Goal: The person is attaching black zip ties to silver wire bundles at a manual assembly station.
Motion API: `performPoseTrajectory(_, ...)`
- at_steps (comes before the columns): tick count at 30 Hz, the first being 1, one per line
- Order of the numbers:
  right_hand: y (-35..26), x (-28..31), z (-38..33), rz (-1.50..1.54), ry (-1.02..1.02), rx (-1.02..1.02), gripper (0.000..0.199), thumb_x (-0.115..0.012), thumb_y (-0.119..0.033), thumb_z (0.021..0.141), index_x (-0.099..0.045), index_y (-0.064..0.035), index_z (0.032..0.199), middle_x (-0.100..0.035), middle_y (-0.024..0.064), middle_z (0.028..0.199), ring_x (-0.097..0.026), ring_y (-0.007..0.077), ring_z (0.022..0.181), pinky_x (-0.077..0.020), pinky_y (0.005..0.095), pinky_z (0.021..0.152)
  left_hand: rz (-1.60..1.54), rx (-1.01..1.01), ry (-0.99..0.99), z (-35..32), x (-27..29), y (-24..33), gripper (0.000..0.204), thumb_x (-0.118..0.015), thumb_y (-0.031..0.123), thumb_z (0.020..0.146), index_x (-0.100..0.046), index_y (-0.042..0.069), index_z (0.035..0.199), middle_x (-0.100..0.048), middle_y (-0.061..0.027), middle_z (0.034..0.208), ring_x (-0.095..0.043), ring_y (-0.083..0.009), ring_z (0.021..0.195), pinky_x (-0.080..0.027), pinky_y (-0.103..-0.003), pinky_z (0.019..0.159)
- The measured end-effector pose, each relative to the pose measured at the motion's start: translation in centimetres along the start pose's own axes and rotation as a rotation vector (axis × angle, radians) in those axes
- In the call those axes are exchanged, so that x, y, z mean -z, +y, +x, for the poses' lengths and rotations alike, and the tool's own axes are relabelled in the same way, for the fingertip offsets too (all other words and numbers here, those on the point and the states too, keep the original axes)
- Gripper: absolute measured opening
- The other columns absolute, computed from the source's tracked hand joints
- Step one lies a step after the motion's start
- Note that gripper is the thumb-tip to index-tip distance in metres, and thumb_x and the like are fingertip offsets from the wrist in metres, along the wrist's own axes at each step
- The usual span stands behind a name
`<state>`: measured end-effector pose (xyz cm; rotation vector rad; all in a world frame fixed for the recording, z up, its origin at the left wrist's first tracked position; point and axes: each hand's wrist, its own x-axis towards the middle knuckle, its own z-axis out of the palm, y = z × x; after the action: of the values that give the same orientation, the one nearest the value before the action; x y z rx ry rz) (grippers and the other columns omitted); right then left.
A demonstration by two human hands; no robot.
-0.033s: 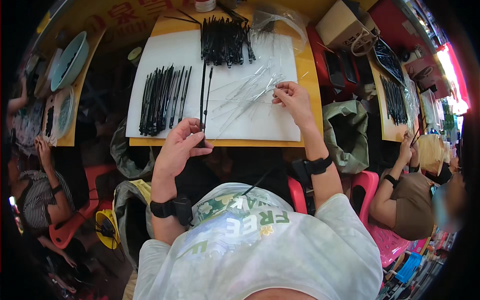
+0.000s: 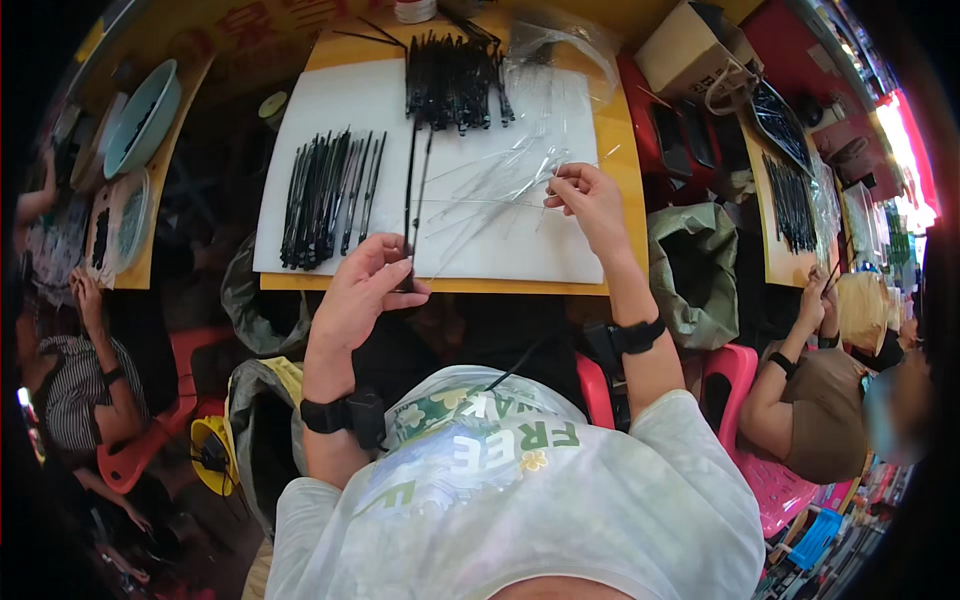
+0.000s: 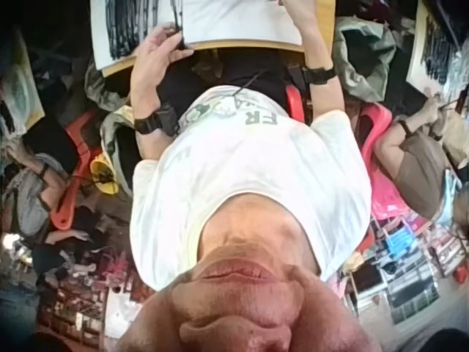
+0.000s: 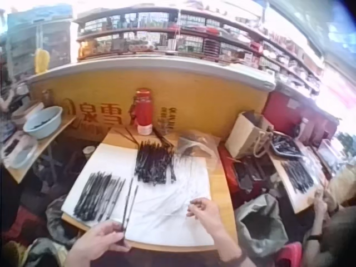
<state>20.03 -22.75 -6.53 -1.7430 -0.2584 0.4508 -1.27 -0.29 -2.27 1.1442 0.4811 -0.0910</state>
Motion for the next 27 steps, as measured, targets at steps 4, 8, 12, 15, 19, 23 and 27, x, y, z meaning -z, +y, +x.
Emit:
performPoseTrajectory(4,-2.2,-2.1,-2.7,0.253,0.0,0.165,0.015,-0.059,-0.009,0.087,-0.056,0.0014,0.098,-0.065,0.0102,0.083,-0.066,0.0165,0.075,-0.0478,0.0218,0.061,0.05,0.021,-0.103,1.0,-2.1,1.9,0.017,-0.052,0.005,0.09,-0.049,0.003,0.107,-0.055,-0.0053,0.096,-0.063,-0.0167,0.082,-0.056,-0.028,0.072)
performPoseTrajectory(8,-3.0,-4.9,-4.8,0.495,-0.063,0.12,0.012,-0.058,-0.008,0.088,-0.055,-0.0007,0.097,-0.065,0.0111,0.085,-0.067,0.0187,0.077,-0.0487,0.0212,0.061,0.068,0.021,-0.163,1.8,-3.1,2.0,0.014,-0.05,0.007,0.091,-0.049,0.003,0.105,-0.056,-0.0062,0.09,-0.065,-0.0206,0.085,-0.056,-0.028,0.073)
performPoseTrajectory(12,-3.5,-6.2,-5.9,0.673,-0.125,-0.032,0.01,-0.058,-0.009,0.089,-0.053,-0.0029,0.095,-0.065,0.0115,0.086,-0.068,0.0208,0.081,-0.0496,0.0198,0.058,-0.128,0.057,-0.153,1.7,-3.3,1.5,0.012,-0.048,0.008,0.093,-0.049,0.004,0.103,-0.056,-0.006,0.086,-0.065,-0.0238,0.085,-0.057,-0.029,0.072)
performPoseTrajectory(15,-3.7,-6.7,-6.2,0.675,-0.183,-0.104,0.011,-0.058,-0.01,0.089,-0.053,-0.0023,0.095,-0.064,0.0119,0.087,-0.068,0.0204,0.079,-0.0498,0.0199,0.057,-0.251,0.09,-0.149,1.6,-3.1,1.2,0.011,-0.047,0.009,0.093,-0.049,0.005,0.103,-0.056,-0.0059,0.087,-0.066,-0.027,0.084,-0.058,-0.029,0.07)
performPoseTrajectory(19,-3.6,-6.8,-6.1,0.646,-0.199,-0.136,0.013,-0.059,-0.011,0.089,-0.053,-0.0017,0.095,-0.064,0.0125,0.087,-0.067,0.0194,0.077,-0.05,0.0205,0.058,-0.323,0.087,-0.155,1.3,-2.7,1.1,0.015,-0.047,0.01,0.094,-0.047,0.001,0.106,-0.055,-0.0076,0.087,-0.066,-0.0292,0.084,-0.058,-0.031,0.073)
performPoseTrajectory(23,-2.9,-6.9,-5.7,0.623,-0.224,-0.183,0.015,-0.061,-0.013,0.088,-0.053,-0.0023,0.095,-0.064,0.0119,0.087,-0.067,0.0187,0.076,-0.0501,0.0211,0.059,-0.341,0.079,-0.177,1.3,-2.5,0.8,0.014,-0.048,0.01,0.094,-0.047,0.002,0.105,-0.054,-0.0068,0.086,-0.066,-0.0293,0.085,-0.059,-0.031,0.073)
performPoseTrajectory(27,-2.5,-6.9,-5.6,0.623,-0.215,-0.232,0.015,-0.062,-0.013,0.087,-0.054,-0.0029,0.094,-0.065,0.0109,0.086,-0.067,0.0185,0.076,-0.05,0.0215,0.059,-0.335,0.074,-0.192,1.3,-2.5,0.6,0.014,-0.047,0.009,0.094,-0.047,0.002,0.106,-0.054,-0.0063,0.087,-0.066,-0.0284,0.084,-0.059,-0.031,0.073)
